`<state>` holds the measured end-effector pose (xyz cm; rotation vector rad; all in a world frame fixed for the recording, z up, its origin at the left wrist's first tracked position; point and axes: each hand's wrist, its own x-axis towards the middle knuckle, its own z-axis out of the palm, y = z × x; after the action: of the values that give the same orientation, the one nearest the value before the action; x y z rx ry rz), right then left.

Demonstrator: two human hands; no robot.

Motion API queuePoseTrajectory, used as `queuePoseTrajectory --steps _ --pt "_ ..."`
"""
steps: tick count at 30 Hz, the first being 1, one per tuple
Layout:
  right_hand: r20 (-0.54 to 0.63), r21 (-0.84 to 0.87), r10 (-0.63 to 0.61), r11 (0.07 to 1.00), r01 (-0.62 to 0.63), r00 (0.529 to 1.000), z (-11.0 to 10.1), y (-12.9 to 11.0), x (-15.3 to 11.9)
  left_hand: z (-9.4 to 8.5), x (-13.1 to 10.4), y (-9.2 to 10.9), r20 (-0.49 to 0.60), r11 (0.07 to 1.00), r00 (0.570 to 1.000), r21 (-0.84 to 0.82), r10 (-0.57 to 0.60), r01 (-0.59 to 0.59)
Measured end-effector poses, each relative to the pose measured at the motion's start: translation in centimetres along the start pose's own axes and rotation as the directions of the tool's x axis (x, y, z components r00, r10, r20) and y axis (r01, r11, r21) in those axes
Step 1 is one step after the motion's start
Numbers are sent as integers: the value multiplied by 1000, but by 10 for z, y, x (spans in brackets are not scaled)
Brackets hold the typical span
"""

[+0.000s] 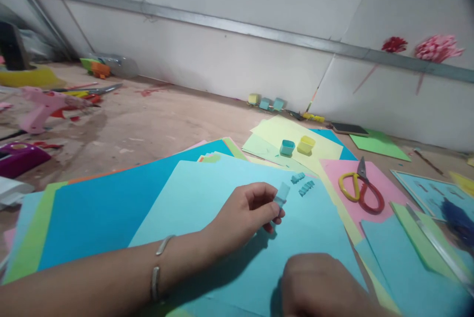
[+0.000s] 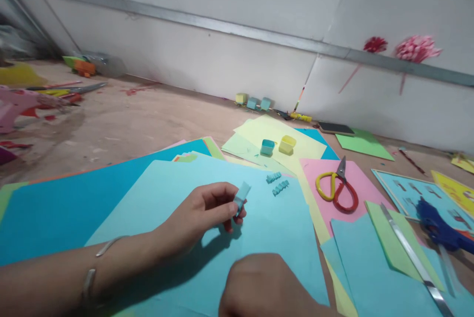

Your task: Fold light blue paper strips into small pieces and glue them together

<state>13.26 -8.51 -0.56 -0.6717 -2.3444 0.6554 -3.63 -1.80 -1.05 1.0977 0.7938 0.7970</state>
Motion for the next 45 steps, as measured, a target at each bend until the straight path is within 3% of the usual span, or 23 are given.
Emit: queuePoseTrajectory --steps 3,4,6,7,9,12,25,31,45 --pt "-187 2 112 994 -114 976 -12 5 4 0 -1 1 29 987 999 159 31 -35" --pt "-307 3 163 985 -170 938 -16 8 5 0 -1 1 35 976 998 210 46 -53" --pt "-506 26 296 944 -329 810 -22 15 6 0 -2 1 31 943 994 315 101 -106" --pt "-545 52 364 914 -403 755 -24 19 6 0 -3 1 30 919 990 369 137 -139" --pt "-499 101 477 862 -498 724 -25 24 6 0 -4 1 45 859 978 470 205 -202" --pt "-381 76 524 839 -539 762 -23 26 6 -1 -5 -1 93 783 958 557 273 -277" --pt "-312 -230 306 894 -384 900 -25 20 8 -2 -8 -5 211 624 892 650 400 -433" --pt "-314 -279 298 878 -388 901 -22 20 7 -2 -9 -9 269 581 871 660 410 -477" --pt "-329 -332 335 834 -440 883 -15 22 5 -2 -9 -13 286 568 871 669 399 -480"
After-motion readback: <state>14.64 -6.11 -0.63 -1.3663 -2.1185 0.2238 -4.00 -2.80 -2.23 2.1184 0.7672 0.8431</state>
